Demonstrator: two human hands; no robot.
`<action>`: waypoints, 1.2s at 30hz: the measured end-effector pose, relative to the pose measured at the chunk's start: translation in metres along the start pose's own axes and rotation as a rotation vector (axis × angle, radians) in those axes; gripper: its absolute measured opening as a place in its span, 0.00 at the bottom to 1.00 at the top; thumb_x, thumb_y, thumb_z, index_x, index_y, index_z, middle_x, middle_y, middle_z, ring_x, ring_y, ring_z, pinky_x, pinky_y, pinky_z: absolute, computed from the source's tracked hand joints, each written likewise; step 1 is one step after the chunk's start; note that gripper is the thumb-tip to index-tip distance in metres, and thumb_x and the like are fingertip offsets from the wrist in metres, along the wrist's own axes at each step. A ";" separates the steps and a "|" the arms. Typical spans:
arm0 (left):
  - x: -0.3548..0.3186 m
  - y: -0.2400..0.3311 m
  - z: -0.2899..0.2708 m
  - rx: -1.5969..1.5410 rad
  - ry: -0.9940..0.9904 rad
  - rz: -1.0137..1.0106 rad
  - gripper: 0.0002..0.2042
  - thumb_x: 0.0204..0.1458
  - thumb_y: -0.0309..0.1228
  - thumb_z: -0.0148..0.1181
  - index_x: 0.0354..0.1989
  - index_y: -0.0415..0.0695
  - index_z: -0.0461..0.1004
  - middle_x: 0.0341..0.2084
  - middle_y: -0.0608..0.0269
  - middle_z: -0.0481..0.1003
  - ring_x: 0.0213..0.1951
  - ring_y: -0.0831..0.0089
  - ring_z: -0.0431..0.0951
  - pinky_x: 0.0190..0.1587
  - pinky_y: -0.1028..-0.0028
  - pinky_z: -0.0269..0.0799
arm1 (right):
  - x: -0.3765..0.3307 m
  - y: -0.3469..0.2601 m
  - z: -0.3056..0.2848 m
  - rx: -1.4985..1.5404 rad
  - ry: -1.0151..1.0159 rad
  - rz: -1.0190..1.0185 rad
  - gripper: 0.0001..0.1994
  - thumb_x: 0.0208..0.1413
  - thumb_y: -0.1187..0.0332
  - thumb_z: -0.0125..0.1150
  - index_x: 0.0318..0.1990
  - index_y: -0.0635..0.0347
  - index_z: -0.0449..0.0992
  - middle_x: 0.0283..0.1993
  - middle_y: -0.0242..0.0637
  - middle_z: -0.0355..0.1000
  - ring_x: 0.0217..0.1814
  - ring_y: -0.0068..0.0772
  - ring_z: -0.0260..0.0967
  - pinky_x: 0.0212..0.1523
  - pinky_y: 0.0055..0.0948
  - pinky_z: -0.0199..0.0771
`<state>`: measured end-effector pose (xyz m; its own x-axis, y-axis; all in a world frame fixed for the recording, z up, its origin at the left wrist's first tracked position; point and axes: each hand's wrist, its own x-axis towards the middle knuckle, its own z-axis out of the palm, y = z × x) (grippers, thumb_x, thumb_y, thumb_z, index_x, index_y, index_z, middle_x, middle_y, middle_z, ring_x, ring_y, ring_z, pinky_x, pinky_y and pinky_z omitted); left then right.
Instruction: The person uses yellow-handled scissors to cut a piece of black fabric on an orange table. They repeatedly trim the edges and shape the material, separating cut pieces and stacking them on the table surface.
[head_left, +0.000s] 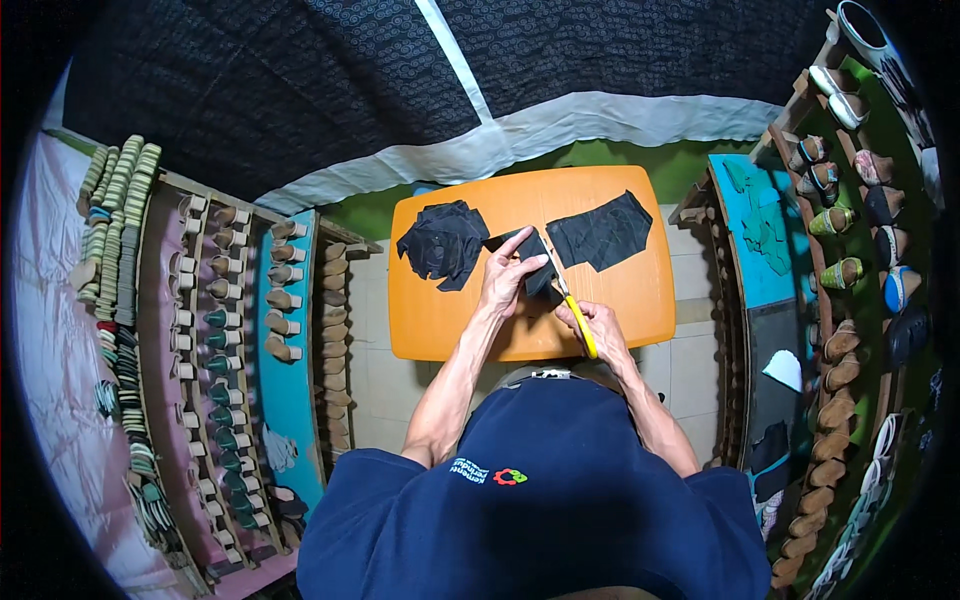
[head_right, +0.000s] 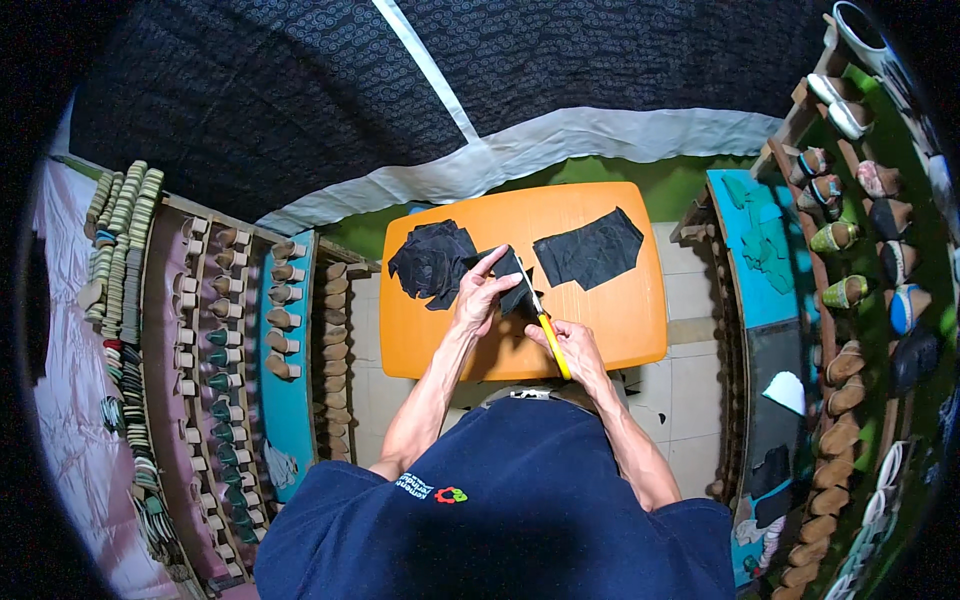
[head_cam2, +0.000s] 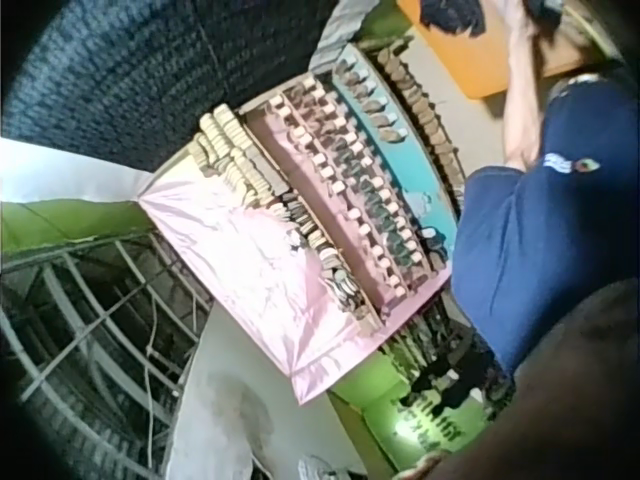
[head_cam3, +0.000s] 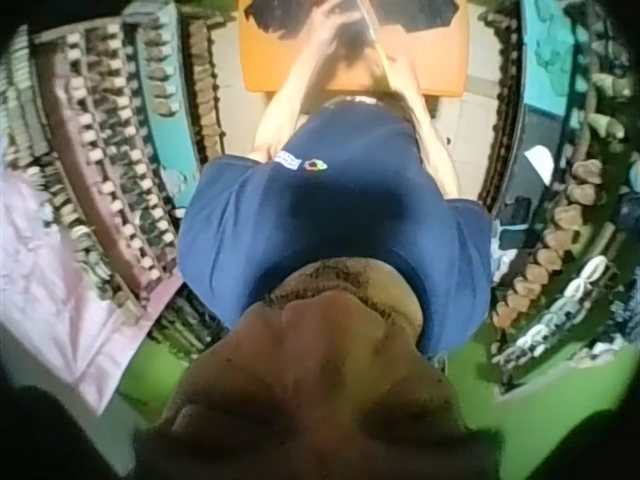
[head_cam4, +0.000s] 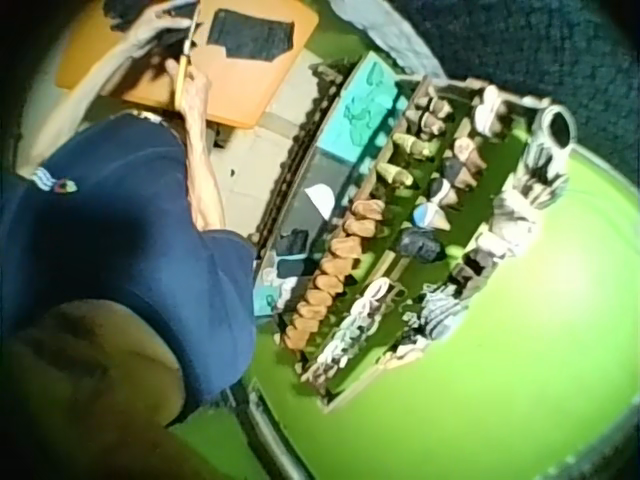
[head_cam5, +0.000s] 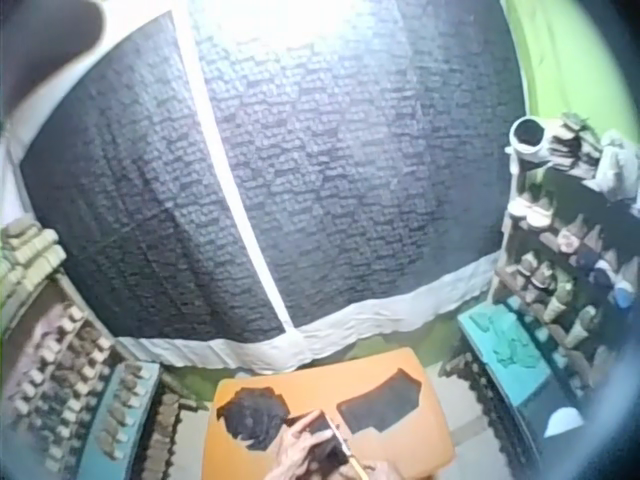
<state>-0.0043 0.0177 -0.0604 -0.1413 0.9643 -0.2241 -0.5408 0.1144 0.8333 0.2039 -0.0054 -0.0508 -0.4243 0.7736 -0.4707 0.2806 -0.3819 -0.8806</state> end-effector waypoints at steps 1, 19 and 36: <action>0.000 0.001 0.001 0.010 -0.002 -0.006 0.35 0.46 0.14 0.67 0.66 0.36 0.63 0.41 0.58 0.79 0.38 0.74 0.81 0.45 0.75 0.79 | 0.001 0.002 -0.001 -0.022 0.006 -0.012 0.28 0.53 0.39 0.66 0.22 0.58 0.70 0.19 0.22 0.57 0.24 0.18 0.51 0.24 0.28 0.52; -0.009 -0.008 0.009 0.013 -0.044 -0.023 0.44 0.44 0.13 0.68 0.72 0.38 0.52 0.56 0.56 0.71 0.48 0.71 0.78 0.50 0.74 0.78 | 0.008 0.008 0.000 0.076 0.067 0.029 0.24 0.55 0.45 0.67 0.23 0.55 0.70 0.14 0.23 0.60 0.11 0.18 0.59 0.13 0.22 0.62; -0.039 -0.051 -0.014 -0.109 0.126 -0.228 0.27 0.56 0.21 0.62 0.66 0.45 0.66 0.47 0.65 0.77 0.43 0.83 0.76 0.47 0.79 0.76 | 0.020 0.044 -0.003 0.390 0.205 -0.155 0.18 0.49 0.74 0.74 0.39 0.60 0.65 0.31 0.37 0.74 0.28 0.24 0.74 0.30 0.22 0.78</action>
<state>0.0175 -0.0295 -0.1012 -0.1042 0.8787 -0.4659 -0.6557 0.2915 0.6965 0.2106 -0.0052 -0.0990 -0.2453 0.9055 -0.3463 -0.1339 -0.3854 -0.9130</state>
